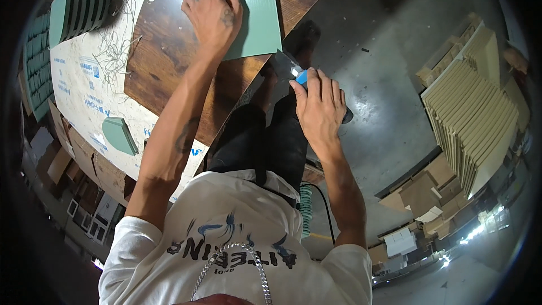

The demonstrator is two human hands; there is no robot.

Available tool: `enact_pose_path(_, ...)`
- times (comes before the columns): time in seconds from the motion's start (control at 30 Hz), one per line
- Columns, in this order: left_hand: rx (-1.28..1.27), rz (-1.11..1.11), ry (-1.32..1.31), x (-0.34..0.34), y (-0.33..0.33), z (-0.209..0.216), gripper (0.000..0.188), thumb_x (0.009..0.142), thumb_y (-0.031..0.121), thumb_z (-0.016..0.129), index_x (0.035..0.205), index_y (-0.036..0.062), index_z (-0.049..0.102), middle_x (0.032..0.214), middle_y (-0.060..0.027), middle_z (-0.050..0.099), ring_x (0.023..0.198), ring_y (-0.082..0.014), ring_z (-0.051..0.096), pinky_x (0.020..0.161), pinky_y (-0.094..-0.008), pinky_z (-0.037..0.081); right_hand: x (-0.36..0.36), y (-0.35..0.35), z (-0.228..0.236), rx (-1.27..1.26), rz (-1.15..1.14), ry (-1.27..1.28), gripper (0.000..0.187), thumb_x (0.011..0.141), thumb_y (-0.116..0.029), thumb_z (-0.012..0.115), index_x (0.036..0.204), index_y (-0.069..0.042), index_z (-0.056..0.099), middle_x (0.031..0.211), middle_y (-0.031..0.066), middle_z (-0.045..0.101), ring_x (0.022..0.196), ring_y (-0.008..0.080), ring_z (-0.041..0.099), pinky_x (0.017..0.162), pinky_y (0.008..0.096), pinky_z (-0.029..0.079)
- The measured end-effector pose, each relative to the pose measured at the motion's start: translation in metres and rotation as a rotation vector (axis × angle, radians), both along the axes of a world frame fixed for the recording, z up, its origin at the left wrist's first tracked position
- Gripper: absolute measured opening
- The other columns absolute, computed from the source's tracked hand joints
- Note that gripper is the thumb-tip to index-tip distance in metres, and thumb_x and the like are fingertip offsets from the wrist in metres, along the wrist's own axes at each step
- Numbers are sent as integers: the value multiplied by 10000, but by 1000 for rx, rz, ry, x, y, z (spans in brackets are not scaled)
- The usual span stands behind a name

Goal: The person uses a utility knife to trim the edges of light green foam pieces on a wooden work surface. They repeatedly pick up a piece, cut along its curved edge, and place the finished piece into a growing stack on the table.

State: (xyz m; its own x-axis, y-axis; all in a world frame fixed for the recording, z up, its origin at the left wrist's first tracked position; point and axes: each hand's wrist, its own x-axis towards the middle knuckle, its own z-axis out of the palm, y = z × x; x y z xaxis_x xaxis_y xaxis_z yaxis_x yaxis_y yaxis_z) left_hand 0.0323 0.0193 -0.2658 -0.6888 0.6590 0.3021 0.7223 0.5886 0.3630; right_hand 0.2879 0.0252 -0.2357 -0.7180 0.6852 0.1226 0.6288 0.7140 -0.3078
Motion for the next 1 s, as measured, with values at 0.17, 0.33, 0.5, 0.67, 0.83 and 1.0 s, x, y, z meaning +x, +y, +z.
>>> enact_pose_path(0.17,-21,55,-48,2,0,5,414,971,210,569,1293,-46,518,1223,-299,524,1136,-441,485,1002,-537,373,0,-4,-5,19,-23,40,384,910,-359,739,1101,-30,684,1039,98,641,853,277,610,703,378,517)
enact_pose_path(0.33,-4,44,-39,2,1,5,384,978,201,557,1270,-46,519,1193,-290,521,1110,-427,480,980,-541,370,1,-3,-8,17,-10,79,381,884,-345,772,1078,-26,698,1029,96,628,831,269,587,681,374,511)
enact_pose_path(0.5,-12,33,-12,1,1,1,349,975,195,557,1240,-29,517,1173,-280,508,1094,-421,468,970,-546,364,1,-3,-9,7,-34,98,384,871,-339,788,1073,-23,710,1023,95,622,827,261,580,666,366,507)
enact_pose_path(0.67,-43,32,-53,0,0,3,312,972,187,555,1212,-10,522,1152,-271,505,1058,-411,461,952,-545,366,0,-2,-7,23,-36,96,386,858,-330,804,1074,-21,719,1015,93,614,811,262,572,660,365,503)
enact_pose_path(0.83,-31,2,-46,-3,-1,2,298,975,165,535,1215,-12,527,1156,-271,507,1048,-406,462,948,-540,370,0,1,-8,14,-26,98,390,844,-318,818,1079,-21,722,1006,95,609,799,262,571,657,367,500)
enact_pose_path(1.0,-24,-13,-37,-6,-4,-4,316,976,149,529,1245,-15,529,1173,-276,508,1066,-411,466,956,-544,371,-11,14,-8,23,5,115,401,829,-314,832,1084,-24,724,998,90,609,785,257,573,650,365,501)
